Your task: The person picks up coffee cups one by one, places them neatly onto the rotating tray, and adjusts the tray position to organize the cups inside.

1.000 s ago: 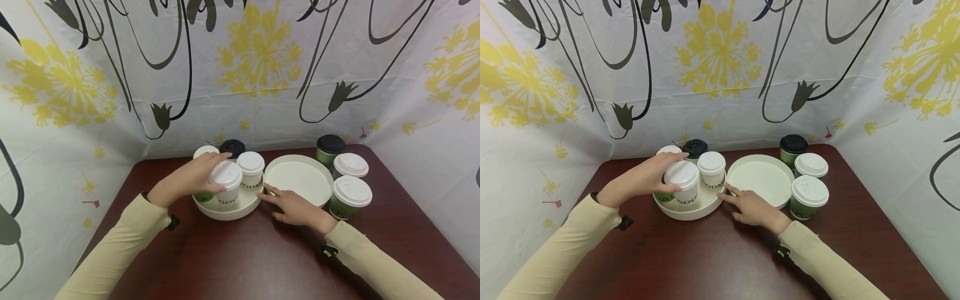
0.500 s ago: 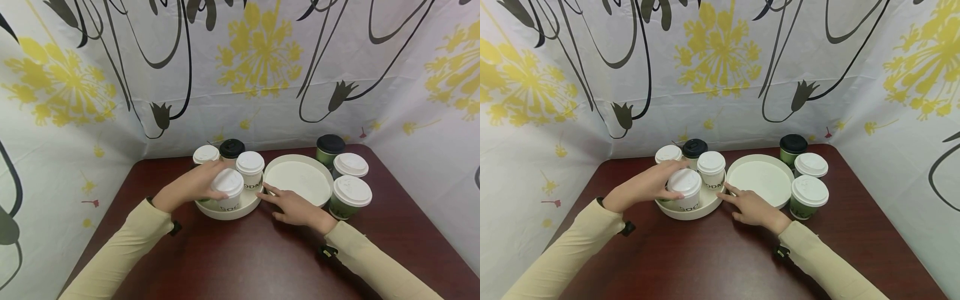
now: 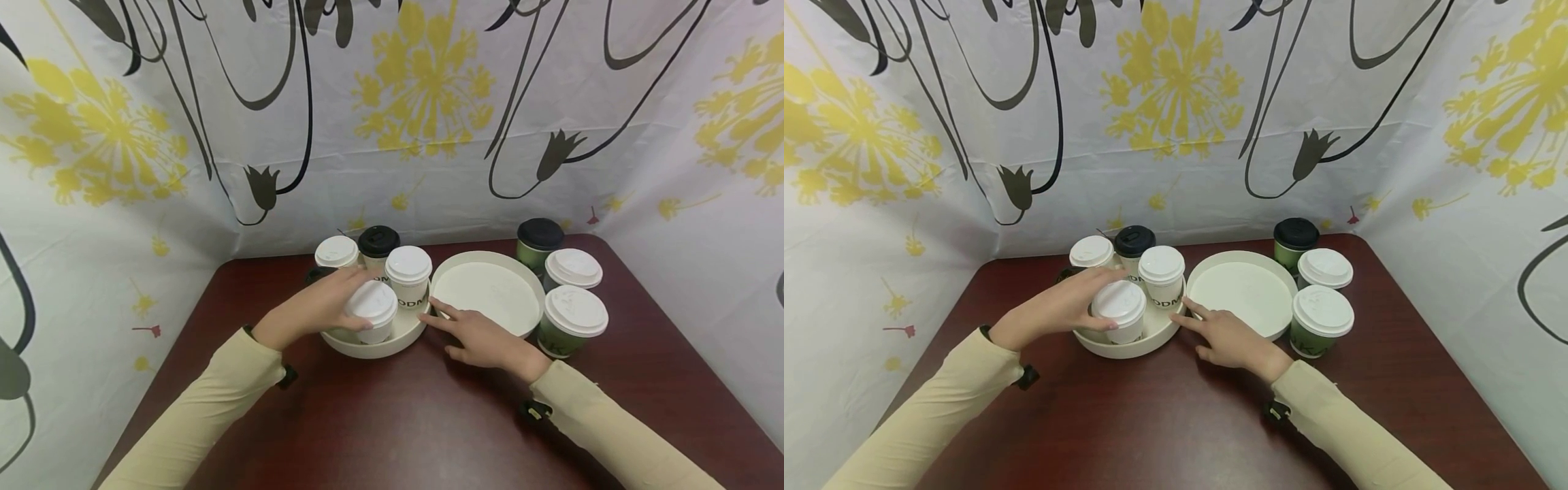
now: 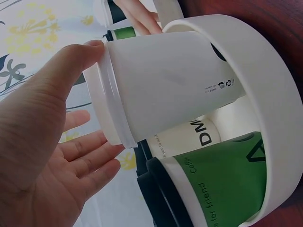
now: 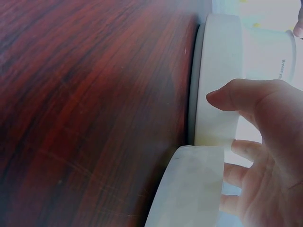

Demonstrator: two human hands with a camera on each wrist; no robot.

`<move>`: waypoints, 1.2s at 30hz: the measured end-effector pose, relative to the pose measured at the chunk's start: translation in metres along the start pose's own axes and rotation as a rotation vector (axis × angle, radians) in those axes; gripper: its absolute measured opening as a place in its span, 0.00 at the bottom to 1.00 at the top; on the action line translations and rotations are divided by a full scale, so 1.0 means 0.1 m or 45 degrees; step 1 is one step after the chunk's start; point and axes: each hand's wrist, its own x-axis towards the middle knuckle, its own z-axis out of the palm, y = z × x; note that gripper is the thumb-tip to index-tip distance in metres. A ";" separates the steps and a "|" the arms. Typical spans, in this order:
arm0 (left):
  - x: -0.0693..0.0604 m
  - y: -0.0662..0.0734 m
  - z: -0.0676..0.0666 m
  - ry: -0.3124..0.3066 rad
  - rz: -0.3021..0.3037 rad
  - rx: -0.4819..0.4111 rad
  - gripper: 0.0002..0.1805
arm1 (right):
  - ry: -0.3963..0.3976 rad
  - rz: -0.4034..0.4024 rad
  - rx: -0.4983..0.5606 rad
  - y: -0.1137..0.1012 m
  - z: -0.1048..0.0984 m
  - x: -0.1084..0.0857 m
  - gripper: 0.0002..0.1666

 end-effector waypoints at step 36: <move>-0.04 -0.03 0.07 -0.051 -0.056 -0.025 0.45 | 0.008 -0.003 -0.001 0.00 0.00 -0.01 0.44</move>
